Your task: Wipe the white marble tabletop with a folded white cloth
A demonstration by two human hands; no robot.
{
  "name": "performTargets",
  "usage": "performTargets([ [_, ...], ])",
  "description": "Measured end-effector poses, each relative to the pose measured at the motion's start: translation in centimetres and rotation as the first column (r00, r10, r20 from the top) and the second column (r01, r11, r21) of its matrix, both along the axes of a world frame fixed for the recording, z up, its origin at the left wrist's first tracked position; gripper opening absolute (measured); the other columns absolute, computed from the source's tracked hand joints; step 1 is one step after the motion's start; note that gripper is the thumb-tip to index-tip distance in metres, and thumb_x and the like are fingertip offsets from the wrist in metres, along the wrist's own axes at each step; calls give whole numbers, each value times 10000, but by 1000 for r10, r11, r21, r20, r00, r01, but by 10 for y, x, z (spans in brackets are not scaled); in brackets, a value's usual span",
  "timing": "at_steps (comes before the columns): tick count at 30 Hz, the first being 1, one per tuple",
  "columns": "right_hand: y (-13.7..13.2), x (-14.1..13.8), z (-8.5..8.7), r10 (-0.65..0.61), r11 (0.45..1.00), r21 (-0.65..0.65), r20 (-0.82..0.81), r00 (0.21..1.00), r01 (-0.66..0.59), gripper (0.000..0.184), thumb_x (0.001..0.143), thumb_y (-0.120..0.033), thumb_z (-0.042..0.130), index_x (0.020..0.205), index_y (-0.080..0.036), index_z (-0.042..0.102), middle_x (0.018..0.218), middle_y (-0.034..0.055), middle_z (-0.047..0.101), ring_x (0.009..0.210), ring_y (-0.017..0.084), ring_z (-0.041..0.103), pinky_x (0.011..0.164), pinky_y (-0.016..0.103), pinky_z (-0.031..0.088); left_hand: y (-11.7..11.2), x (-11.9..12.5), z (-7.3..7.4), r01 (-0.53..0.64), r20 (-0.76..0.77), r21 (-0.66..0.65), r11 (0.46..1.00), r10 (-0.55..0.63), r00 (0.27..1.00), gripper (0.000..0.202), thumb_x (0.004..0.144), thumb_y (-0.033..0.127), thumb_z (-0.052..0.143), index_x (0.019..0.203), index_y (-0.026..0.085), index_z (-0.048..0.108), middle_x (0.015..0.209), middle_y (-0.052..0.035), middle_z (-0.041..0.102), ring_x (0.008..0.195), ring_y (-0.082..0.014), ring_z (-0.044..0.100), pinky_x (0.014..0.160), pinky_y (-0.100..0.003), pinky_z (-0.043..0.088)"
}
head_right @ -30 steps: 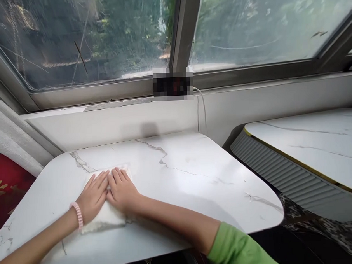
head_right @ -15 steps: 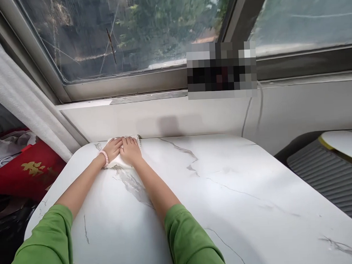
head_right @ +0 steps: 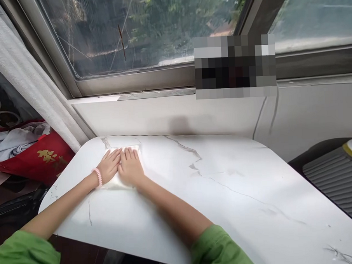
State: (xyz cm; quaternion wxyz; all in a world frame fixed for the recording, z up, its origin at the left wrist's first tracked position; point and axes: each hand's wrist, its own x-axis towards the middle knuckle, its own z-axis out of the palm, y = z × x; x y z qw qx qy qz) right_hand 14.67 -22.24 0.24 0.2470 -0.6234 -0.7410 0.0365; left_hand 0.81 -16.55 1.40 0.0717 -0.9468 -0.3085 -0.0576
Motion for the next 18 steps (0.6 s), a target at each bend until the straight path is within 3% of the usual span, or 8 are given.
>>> performTargets([
  [3, -45, -30, 3, 61, 998, -6, -56, 997, -61, 558, 870, -221, 390, 1373, 19, 380, 1449, 235, 358, 1377, 327, 248, 1135, 512, 153, -47, -39, 2, 54, 36, -4, 999, -54, 998, 487, 925, 186, 265, 1388, 96, 384, 1480, -148, 329, 1388, -247, 249, 1137, -498, 162],
  [6, -82, -58, 8, 199, 980, 7, -93, 976, -199, 580, 875, -248, 401, 1387, 20, 355, 1452, 250, 341, 1384, 352, 217, 1119, 576, 159, -92, -78, 5, 44, 50, -5, 999, -44, 998, 537, 914, 175, 274, 1448, 127, 285, 1498, -129, 300, 1392, -257, 235, 1134, -510, 172],
  [10, -97, -86, 14, 386, 922, 17, -82, 919, -386, 603, 889, -292, 400, 1377, 59, 343, 1445, 293, 319, 1379, 388, 201, 1115, 594, 150, -124, -119, 4, -34, 47, 39, 999, 32, 998, 607, 896, 175, 283, 1488, 136, 158, 1506, -135, 278, 1389, -271, 236, 1128, -513, 181],
  [14, -71, -111, 14, 431, 902, 27, -83, 899, -430, 600, 883, -300, 403, 1363, 56, 354, 1431, 291, 343, 1364, 385, 240, 1116, 572, 151, -110, -147, 4, -92, 28, 76, 993, 90, 996, 600, 890, 178, 279, 1481, 134, 192, 1484, -130, 326, 1382, -269, 248, 1124, -502, 193],
  [18, -24, -128, 12, 423, 906, 54, -90, 902, -420, 585, 874, -289, 411, 1359, 34, 360, 1416, 278, 375, 1347, 357, 287, 1109, 550, 166, -62, -160, 9, -132, -47, 40, 990, 134, 990, 551, 895, 189, 279, 1441, 114, 294, 1458, -144, 362, 1381, -270, 239, 1123, -507, 188],
])
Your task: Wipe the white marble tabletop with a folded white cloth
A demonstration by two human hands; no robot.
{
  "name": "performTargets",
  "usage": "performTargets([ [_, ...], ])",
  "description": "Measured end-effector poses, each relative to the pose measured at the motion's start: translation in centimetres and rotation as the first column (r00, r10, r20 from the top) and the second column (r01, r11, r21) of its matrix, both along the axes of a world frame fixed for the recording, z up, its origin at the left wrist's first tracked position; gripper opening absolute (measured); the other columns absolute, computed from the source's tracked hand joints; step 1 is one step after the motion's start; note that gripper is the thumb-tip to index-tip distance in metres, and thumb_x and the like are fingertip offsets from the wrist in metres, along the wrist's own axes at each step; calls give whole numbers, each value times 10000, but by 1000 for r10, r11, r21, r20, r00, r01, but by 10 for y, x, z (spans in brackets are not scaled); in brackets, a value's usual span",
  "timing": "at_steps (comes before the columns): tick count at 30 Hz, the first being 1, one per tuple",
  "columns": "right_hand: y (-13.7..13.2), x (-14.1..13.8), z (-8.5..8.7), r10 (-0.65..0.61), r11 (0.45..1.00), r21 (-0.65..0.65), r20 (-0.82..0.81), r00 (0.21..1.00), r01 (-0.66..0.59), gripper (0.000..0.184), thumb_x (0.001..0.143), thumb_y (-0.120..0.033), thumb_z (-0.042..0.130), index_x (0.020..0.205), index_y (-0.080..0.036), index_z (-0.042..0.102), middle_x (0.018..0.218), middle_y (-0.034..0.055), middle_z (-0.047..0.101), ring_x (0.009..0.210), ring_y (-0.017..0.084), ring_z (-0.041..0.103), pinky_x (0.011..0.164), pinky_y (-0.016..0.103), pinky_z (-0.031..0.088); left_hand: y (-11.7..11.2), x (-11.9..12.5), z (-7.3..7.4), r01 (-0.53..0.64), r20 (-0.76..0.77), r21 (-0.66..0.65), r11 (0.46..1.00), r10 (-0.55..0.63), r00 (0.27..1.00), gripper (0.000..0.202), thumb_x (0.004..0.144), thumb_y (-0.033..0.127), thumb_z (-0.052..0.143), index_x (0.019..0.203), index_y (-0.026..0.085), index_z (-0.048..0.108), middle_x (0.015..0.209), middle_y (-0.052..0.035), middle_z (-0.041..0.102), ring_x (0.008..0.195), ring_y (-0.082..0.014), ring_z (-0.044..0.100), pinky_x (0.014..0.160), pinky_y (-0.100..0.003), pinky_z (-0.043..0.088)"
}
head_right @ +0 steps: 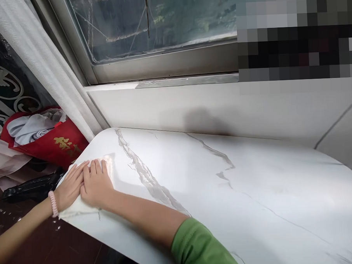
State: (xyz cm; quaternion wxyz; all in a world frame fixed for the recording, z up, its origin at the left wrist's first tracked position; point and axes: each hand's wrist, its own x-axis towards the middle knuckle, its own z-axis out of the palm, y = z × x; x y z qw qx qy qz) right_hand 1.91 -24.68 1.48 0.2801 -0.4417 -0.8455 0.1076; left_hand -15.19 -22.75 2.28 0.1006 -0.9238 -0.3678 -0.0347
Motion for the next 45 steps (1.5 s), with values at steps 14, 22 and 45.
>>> performTargets([
  [14, 163, 29, -11, -398, 917, -20, -33, 917, 398, 528, 871, -211, 385, 1341, 28, 385, 1377, 237, 432, 1317, 313, 309, 1117, 469, 136, 205, 68, 2, 30, -7, -162, 986, -31, 999, 471, 931, 209, 315, 1395, 141, 360, 1462, -146, 347, 1351, -235, 298, 1121, -472, 171],
  [22, 177, 37, -12, -423, 906, 19, -14, 906, 423, 484, 875, -197, 377, 1322, -20, 435, 1360, 203, 461, 1305, 294, 327, 1123, 450, 139, 215, 73, -5, 24, 2, -117, 993, -24, 1000, 461, 943, 199, 298, 1398, 145, 348, 1475, -143, 330, 1366, -230, 270, 1119, -480, 158],
  [45, -21, -1, 1, 36, 999, 24, 20, 999, -37, 553, 888, -307, 425, 1342, 8, 407, 1425, 256, 377, 1352, 340, 287, 1129, 508, 152, -39, 0, -7, -92, 64, 129, 987, 85, 994, 566, 904, 174, 245, 1464, 123, 182, 1476, -164, 317, 1371, -252, 272, 1120, -490, 175],
])
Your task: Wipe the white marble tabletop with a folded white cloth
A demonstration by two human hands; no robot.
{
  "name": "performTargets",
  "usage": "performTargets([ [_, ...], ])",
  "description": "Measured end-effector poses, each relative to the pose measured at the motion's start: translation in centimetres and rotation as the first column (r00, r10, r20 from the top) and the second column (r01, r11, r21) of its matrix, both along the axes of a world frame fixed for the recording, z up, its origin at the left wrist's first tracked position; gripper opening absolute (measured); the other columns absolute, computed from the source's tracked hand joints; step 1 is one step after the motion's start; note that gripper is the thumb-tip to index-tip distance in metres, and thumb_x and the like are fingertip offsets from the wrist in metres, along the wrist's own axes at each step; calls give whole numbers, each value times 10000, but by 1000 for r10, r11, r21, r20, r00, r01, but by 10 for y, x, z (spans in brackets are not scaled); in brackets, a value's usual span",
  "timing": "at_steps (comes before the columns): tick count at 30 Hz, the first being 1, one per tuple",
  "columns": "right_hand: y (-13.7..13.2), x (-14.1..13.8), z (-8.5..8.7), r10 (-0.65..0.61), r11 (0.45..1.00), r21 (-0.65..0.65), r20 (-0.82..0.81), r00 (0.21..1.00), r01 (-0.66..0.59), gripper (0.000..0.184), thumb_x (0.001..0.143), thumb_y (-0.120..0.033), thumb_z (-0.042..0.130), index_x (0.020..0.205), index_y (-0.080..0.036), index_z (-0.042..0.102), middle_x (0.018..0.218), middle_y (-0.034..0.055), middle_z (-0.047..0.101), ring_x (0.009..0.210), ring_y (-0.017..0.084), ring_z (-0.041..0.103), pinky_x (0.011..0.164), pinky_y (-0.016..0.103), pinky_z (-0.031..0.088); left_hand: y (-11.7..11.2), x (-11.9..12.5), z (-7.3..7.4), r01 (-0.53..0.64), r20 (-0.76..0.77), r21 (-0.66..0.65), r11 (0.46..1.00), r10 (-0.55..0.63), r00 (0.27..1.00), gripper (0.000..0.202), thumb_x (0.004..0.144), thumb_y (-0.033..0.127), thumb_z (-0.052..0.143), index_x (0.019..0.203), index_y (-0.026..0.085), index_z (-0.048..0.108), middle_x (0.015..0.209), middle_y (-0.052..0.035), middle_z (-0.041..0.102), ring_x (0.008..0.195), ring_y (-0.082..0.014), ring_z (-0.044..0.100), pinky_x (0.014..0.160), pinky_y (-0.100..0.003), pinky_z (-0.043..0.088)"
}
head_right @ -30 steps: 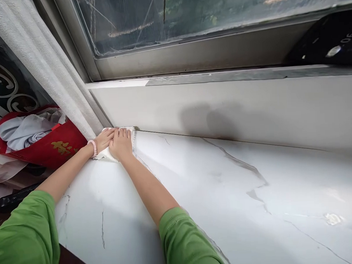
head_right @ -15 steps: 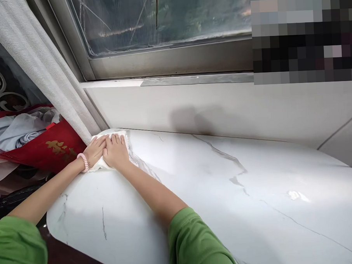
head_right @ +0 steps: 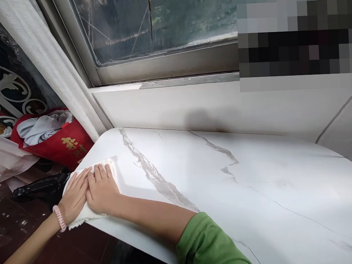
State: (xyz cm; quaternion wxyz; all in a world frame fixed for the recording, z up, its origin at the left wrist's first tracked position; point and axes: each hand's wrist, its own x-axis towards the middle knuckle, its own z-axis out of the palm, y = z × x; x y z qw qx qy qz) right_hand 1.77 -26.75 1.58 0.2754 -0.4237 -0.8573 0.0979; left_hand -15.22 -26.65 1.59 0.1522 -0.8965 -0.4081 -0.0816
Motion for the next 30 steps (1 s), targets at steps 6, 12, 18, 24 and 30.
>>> performTargets([
  [6, 8, 10, -4, 2, 997, 75, 0, 1000, -2, 551, 863, -289, 437, 1328, 6, 417, 1396, 246, 421, 1316, 327, 342, 1117, 501, 189, 8, 9, -3, -23, -36, -8, 1000, 23, 999, 585, 880, 171, 266, 1457, 105, 196, 1470, -170, 321, 1378, -257, 258, 1120, -490, 163],
  [12, 77, 50, -11, -85, 994, 78, 67, 994, 80, 544, 857, -244, 405, 1348, -11, 399, 1389, 211, 441, 1304, 302, 355, 1118, 480, 180, 90, 58, -8, -75, -29, -76, 994, 73, 997, 499, 896, 197, 294, 1381, 95, 354, 1453, -174, 356, 1361, -256, 291, 1117, -486, 166],
  [18, 135, 111, -15, -313, 950, 15, 86, 946, 313, 525, 877, -178, 320, 1371, -7, 373, 1416, 179, 419, 1337, 266, 313, 1131, 430, 150, 176, 138, -1, 22, 13, -194, 981, -20, 1000, 453, 914, 226, 332, 1355, 165, 416, 1464, -107, 370, 1345, -230, 325, 1124, -471, 161],
  [24, 144, 134, -19, -421, 907, 25, 104, 901, 421, 530, 885, -186, 296, 1382, -9, 348, 1434, 179, 399, 1342, 252, 306, 1126, 435, 157, 200, 168, 0, 94, 35, -238, 967, -88, 995, 460, 918, 239, 344, 1368, 169, 406, 1469, -91, 367, 1346, -221, 326, 1122, -466, 179],
  [30, 120, 140, -19, -377, 926, 3, 74, 923, 378, 514, 884, -205, 305, 1369, -52, 384, 1429, 142, 416, 1341, 240, 311, 1133, 414, 151, 172, 169, -5, 95, 23, -200, 975, -92, 995, 456, 921, 216, 345, 1367, 151, 413, 1477, -94, 354, 1366, -257, 289, 1122, -472, 177],
])
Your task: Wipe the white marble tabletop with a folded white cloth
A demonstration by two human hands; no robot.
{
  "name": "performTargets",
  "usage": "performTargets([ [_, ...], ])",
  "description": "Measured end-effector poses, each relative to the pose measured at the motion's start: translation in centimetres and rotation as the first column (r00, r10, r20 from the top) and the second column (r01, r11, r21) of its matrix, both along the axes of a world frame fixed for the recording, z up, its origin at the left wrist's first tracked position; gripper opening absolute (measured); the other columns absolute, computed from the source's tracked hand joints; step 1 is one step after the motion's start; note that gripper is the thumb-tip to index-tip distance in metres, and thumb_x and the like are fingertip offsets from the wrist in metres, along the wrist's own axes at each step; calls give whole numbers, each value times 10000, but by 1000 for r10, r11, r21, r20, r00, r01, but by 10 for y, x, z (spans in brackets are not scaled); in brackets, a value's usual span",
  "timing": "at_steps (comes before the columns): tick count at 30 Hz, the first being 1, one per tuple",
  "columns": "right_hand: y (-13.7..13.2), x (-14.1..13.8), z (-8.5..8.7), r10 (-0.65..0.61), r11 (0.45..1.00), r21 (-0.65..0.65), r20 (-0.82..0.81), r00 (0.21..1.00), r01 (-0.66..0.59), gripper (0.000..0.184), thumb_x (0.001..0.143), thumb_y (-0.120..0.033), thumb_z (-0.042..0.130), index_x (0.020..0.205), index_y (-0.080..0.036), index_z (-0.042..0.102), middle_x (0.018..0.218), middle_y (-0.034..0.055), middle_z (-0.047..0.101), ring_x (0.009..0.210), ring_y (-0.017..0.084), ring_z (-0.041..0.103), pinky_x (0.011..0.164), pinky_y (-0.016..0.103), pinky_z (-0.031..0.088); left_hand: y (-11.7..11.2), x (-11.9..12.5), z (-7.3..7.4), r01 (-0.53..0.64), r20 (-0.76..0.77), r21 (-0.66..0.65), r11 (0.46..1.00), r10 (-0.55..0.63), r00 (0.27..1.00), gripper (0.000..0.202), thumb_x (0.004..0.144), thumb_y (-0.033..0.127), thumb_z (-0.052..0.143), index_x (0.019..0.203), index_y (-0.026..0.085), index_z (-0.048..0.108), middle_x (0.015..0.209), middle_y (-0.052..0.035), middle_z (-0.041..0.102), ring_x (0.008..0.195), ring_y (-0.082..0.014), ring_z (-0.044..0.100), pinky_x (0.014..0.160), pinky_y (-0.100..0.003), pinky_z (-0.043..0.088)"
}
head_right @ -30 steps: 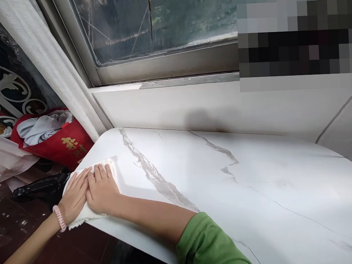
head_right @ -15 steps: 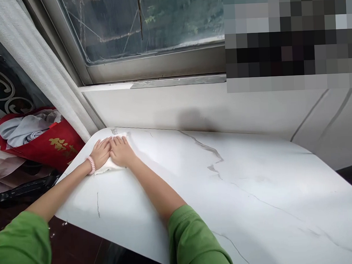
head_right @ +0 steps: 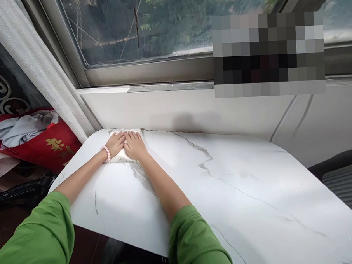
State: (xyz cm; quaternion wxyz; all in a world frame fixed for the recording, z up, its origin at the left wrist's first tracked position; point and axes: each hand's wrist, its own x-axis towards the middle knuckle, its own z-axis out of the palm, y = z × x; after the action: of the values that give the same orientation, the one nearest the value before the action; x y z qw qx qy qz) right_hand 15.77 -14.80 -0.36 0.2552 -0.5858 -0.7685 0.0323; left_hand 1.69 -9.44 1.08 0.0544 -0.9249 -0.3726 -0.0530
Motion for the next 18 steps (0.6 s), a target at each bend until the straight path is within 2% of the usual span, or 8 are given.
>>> performTargets([
  [10, -71, 0, 2, -1, 1000, -26, 5, 1000, 1, 530, 888, -218, 318, 1382, -35, 377, 1445, 157, 396, 1364, 260, 281, 1139, 453, 154, -73, -3, -3, 42, 13, 53, 998, -42, 999, 462, 914, 180, 324, 1357, 87, 419, 1468, -130, 361, 1366, -257, 295, 1137, -465, 161],
  [14, -118, -4, 2, 29, 999, -33, 8, 1000, -29, 559, 883, -224, 331, 1401, -15, 350, 1460, 174, 366, 1372, 284, 264, 1145, 476, 154, -122, -10, -3, 67, 48, 68, 995, -70, 996, 468, 910, 181, 310, 1352, 84, 429, 1451, -137, 386, 1367, -265, 291, 1135, -481, 172],
  [18, -167, -8, 5, 94, 995, -25, 24, 995, -94, 588, 872, -217, 356, 1426, -25, 308, 1465, 193, 346, 1376, 305, 246, 1136, 533, 155, -176, -19, 0, 107, 83, 71, 992, -113, 990, 504, 903, 173, 300, 1391, 69, 374, 1459, -154, 365, 1386, -279, 247, 1129, -512, 181],
])
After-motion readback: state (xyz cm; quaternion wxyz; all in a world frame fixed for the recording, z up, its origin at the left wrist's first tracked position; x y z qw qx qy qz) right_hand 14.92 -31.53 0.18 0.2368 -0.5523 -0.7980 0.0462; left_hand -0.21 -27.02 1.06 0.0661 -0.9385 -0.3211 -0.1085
